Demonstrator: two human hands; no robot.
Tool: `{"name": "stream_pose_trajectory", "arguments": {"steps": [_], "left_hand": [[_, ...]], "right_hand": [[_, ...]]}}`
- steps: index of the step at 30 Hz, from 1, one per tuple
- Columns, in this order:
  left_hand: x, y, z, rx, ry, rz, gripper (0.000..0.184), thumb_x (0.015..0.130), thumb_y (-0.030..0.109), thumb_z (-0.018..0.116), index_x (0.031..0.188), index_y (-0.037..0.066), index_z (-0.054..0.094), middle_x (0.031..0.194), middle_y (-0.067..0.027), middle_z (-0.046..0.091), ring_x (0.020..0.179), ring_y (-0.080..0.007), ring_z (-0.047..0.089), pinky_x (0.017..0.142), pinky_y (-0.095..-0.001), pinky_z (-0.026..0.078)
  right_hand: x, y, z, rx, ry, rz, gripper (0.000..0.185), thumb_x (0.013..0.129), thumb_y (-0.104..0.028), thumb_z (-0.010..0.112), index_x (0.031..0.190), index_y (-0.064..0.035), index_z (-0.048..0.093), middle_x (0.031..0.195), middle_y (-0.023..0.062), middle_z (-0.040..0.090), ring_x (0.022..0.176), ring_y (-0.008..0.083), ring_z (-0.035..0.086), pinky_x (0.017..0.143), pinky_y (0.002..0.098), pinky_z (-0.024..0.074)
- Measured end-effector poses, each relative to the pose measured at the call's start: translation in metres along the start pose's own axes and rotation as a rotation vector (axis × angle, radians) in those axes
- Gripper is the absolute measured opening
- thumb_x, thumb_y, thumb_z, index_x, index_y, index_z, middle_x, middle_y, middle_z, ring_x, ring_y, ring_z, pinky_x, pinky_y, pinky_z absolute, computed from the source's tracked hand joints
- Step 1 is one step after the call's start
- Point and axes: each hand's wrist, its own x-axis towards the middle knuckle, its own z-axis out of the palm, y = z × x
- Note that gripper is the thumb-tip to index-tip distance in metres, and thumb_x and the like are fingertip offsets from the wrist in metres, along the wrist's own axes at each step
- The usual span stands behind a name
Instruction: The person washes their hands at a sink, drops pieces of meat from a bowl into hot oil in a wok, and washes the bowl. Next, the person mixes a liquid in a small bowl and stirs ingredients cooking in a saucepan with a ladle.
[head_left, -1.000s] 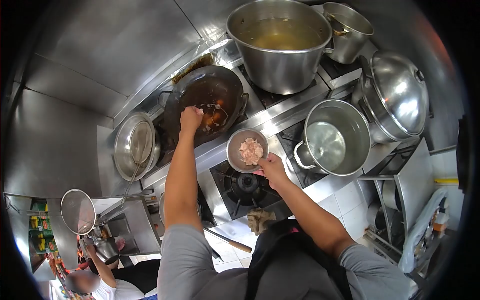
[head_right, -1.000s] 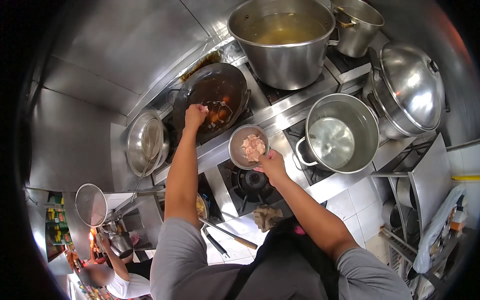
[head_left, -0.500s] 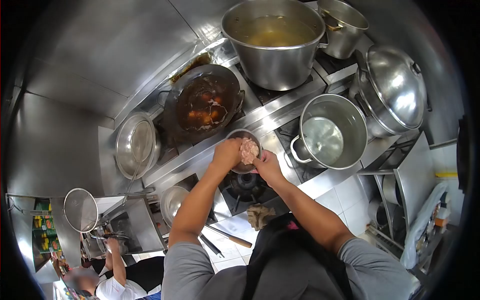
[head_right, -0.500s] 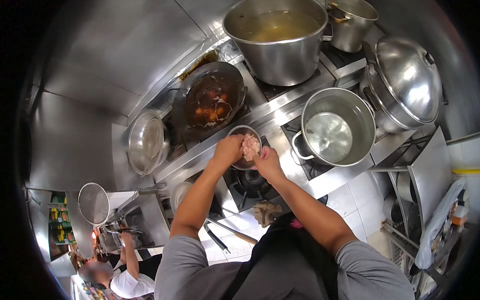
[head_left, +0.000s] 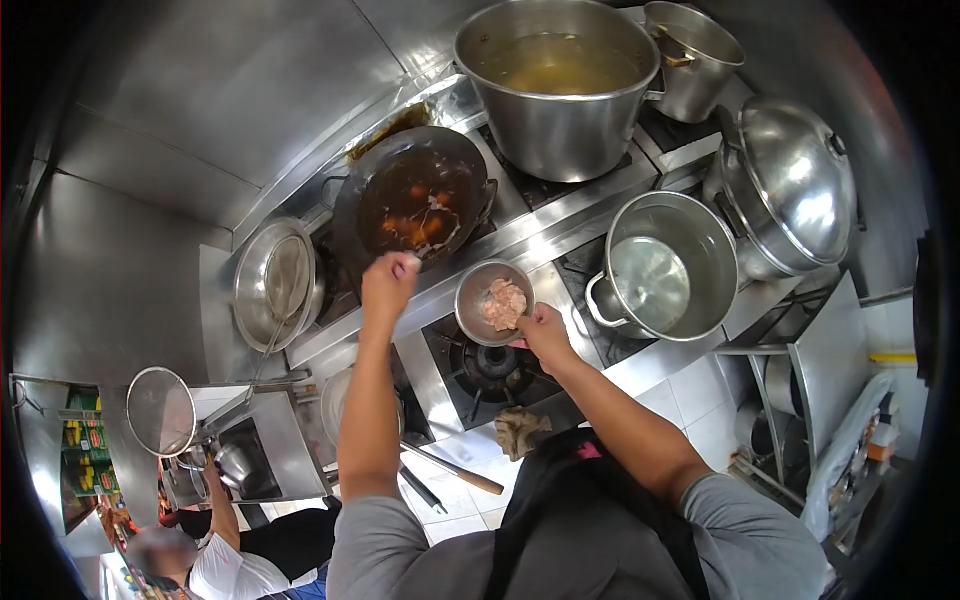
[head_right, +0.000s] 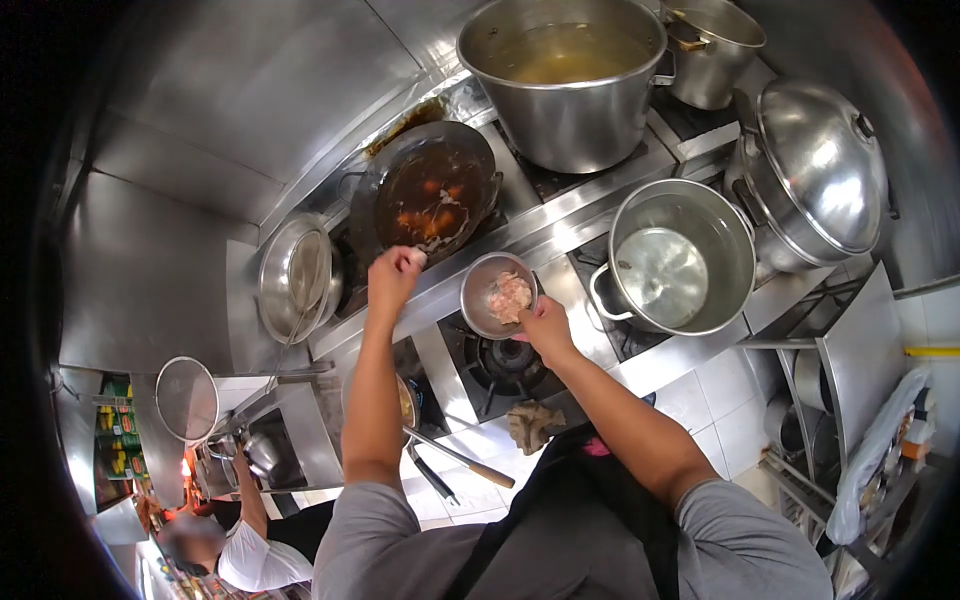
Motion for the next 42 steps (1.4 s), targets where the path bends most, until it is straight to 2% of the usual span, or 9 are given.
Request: {"name": "stream_pose_trajectory", "arguments": {"steps": [7, 14, 17, 19, 25, 29, 31, 36, 42], "left_hand": [[0.060, -0.055, 0.017, 0.531, -0.098, 0.059, 0.017, 0.087, 0.019, 0.066, 0.098, 0.008, 0.076, 0.093, -0.0198, 0.072, 0.090, -0.0399, 0.070, 0.078, -0.0487, 0.056], [-0.026, 0.072, 0.054, 0.150, -0.470, 0.046, 0.028, 0.087, 0.032, 0.067, 0.090, 0.007, 0.078, 0.086, -0.0219, 0.072, 0.078, -0.0369, 0.071, 0.072, -0.0442, 0.056], [-0.040, 0.061, 0.104, 0.143, -0.386, -0.130, 0.035, 0.085, 0.036, 0.069, 0.084, 0.001, 0.075, 0.078, -0.0215, 0.071, 0.071, -0.0310, 0.071, 0.069, -0.0416, 0.055], [-0.047, 0.053, 0.124, -0.279, -0.284, -0.259, 0.032, 0.088, 0.031, 0.068, 0.081, 0.000, 0.073, 0.072, -0.0132, 0.071, 0.065, -0.0199, 0.067, 0.062, -0.0345, 0.052], [-0.069, 0.068, 0.114, -1.030, -0.089, -0.423, 0.017, 0.094, 0.018, 0.065, 0.097, 0.002, 0.069, 0.081, -0.0001, 0.068, 0.064, -0.0091, 0.060, 0.059, -0.0236, 0.046], [-0.075, 0.055, 0.105, -0.972, -0.208, -0.402, 0.020, 0.096, 0.018, 0.063, 0.107, 0.002, 0.064, 0.092, -0.0035, 0.069, 0.073, -0.0110, 0.063, 0.068, -0.0253, 0.051], [-0.076, 0.054, 0.102, -1.550, -0.240, -0.398, 0.022, 0.095, 0.008, 0.054, 0.115, 0.001, 0.058, 0.109, -0.0114, 0.066, 0.089, -0.0167, 0.063, 0.080, -0.0307, 0.052], [-0.070, 0.072, 0.072, -1.892, -0.288, -0.457, 0.045, 0.079, -0.001, 0.048, 0.123, 0.006, 0.052, 0.111, -0.0169, 0.064, 0.091, -0.0251, 0.062, 0.083, -0.0363, 0.052], [-0.003, 0.061, 0.037, -1.863, -0.331, -0.417, 0.035, 0.078, -0.002, 0.051, 0.109, 0.014, 0.052, 0.085, -0.0068, 0.053, 0.061, -0.0123, 0.043, 0.054, -0.0266, 0.039]], "right_hand": [[-0.009, -0.008, -0.003, 0.021, -0.038, -0.005, 0.023, 0.085, -0.003, 0.063, 0.074, -0.0062, 0.043, 0.076, 0.0053, 0.049, 0.065, 0.0150, 0.058, 0.060, 0.0355, 0.0638], [-0.006, -0.003, -0.005, -0.123, -0.010, -0.123, 0.025, 0.083, -0.002, 0.066, 0.073, -0.0051, 0.044, 0.080, 0.0096, 0.055, 0.070, 0.0195, 0.060, 0.063, 0.0353, 0.0617], [-0.015, -0.007, 0.006, -0.672, 0.098, -0.584, 0.026, 0.079, -0.002, 0.067, 0.070, -0.0021, 0.042, 0.078, 0.0122, 0.052, 0.075, 0.0239, 0.057, 0.061, 0.0356, 0.0579], [-0.021, -0.013, 0.009, -0.610, 0.128, -0.557, 0.024, 0.074, -0.005, 0.066, 0.066, -0.0015, 0.043, 0.073, 0.0172, 0.048, 0.077, 0.0350, 0.049, 0.067, 0.0424, 0.0401], [0.002, 0.007, -0.003, -0.441, 0.111, -0.452, 0.024, 0.073, -0.005, 0.066, 0.066, -0.0016, 0.043, 0.072, 0.0159, 0.048, 0.077, 0.0345, 0.051, 0.067, 0.0421, 0.0411], [0.000, 0.006, 0.000, -0.445, 0.103, -0.433, 0.025, 0.073, -0.003, 0.067, 0.066, -0.0010, 0.043, 0.076, 0.0168, 0.050, 0.075, 0.0333, 0.054, 0.064, 0.0411, 0.0462], [-0.006, -0.006, 0.004, -0.402, 0.084, -0.361, 0.027, 0.075, -0.003, 0.067, 0.068, 0.0004, 0.042, 0.084, 0.0175, 0.049, 0.072, 0.0287, 0.057, 0.056, 0.0377, 0.0549], [-0.008, -0.015, 0.000, -0.364, 0.044, -0.274, 0.026, 0.079, -0.002, 0.066, 0.071, -0.0010, 0.041, 0.083, 0.0126, 0.050, 0.070, 0.0211, 0.060, 0.053, 0.0334, 0.0607], [0.015, 0.018, -0.017, -0.098, 0.016, -0.140, 0.029, 0.080, -0.001, 0.066, 0.071, -0.0008, 0.039, 0.094, 0.0130, 0.046, 0.070, 0.0196, 0.059, 0.052, 0.0341, 0.0635]]}}
